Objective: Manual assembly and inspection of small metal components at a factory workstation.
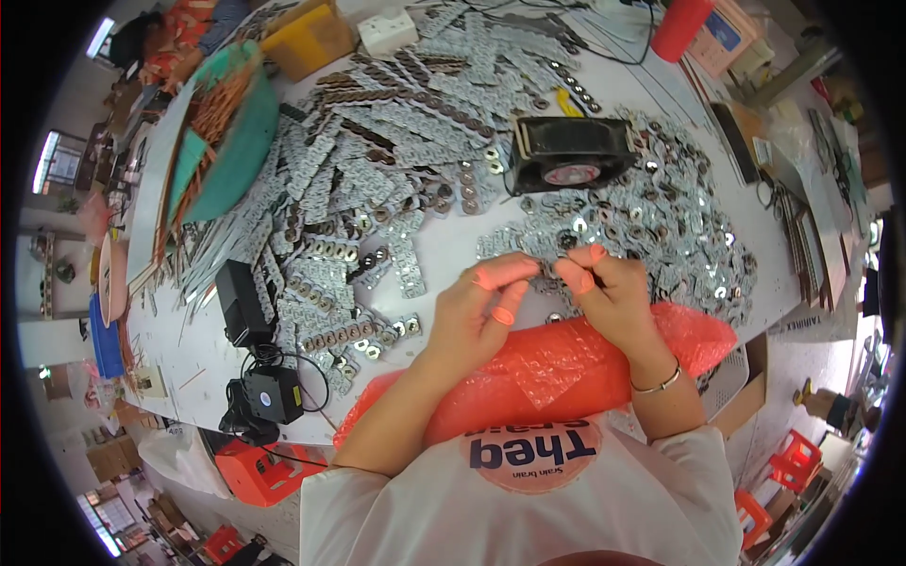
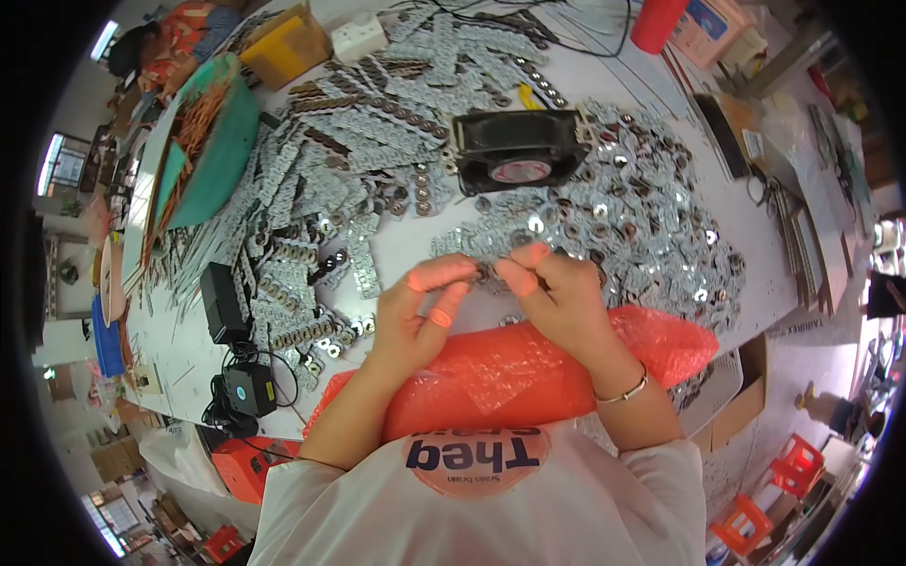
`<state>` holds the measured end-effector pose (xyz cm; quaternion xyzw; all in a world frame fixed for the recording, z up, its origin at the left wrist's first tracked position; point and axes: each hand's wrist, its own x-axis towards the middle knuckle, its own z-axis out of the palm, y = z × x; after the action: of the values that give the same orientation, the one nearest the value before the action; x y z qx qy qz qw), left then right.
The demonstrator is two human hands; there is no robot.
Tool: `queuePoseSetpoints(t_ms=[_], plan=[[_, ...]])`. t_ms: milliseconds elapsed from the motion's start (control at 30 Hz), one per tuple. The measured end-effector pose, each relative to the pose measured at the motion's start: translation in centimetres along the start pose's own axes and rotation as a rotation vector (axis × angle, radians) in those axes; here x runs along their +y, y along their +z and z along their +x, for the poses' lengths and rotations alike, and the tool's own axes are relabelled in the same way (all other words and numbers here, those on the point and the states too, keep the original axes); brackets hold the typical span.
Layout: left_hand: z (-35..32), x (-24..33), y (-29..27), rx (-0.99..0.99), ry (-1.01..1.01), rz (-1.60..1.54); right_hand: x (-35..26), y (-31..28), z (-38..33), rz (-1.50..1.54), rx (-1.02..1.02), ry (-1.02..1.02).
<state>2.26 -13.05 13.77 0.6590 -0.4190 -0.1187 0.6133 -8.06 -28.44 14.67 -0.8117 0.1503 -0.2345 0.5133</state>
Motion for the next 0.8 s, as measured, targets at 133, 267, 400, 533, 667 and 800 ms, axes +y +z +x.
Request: queuePoseSetpoints(t_ms=[133, 267, 400, 533, 667, 800], plan=[[-0.2, -0.1, -0.3, -0.057, 0.028, 0.148, -0.8, 0.0, 0.1, -0.138, 0.031, -0.107], [0.3, 0.1, -0.4, -0.021, -0.032, -0.052, -0.5, -0.3, 0.1, -0.169, 0.129, -0.11], [0.3, -0.6, -0.7, -0.087, 0.008, -0.128, -0.6, -0.4, -0.1, -0.086, -0.028, -0.1], [-0.4, -0.3, -1.1, -0.179, -0.213, -0.364, -0.9, -0.5, -0.4, -0.041, -0.129, -0.136], [-0.9, -0.1, -0.9, -0.163, -0.343, -0.566, -0.7, -0.8, -0.6, -0.047, -0.229, -0.111], [-1.0, -0.4, -0.7, -0.126, -0.37, -0.624, -0.6, -1.0, -0.7, -0.081, -0.336, 0.003]])
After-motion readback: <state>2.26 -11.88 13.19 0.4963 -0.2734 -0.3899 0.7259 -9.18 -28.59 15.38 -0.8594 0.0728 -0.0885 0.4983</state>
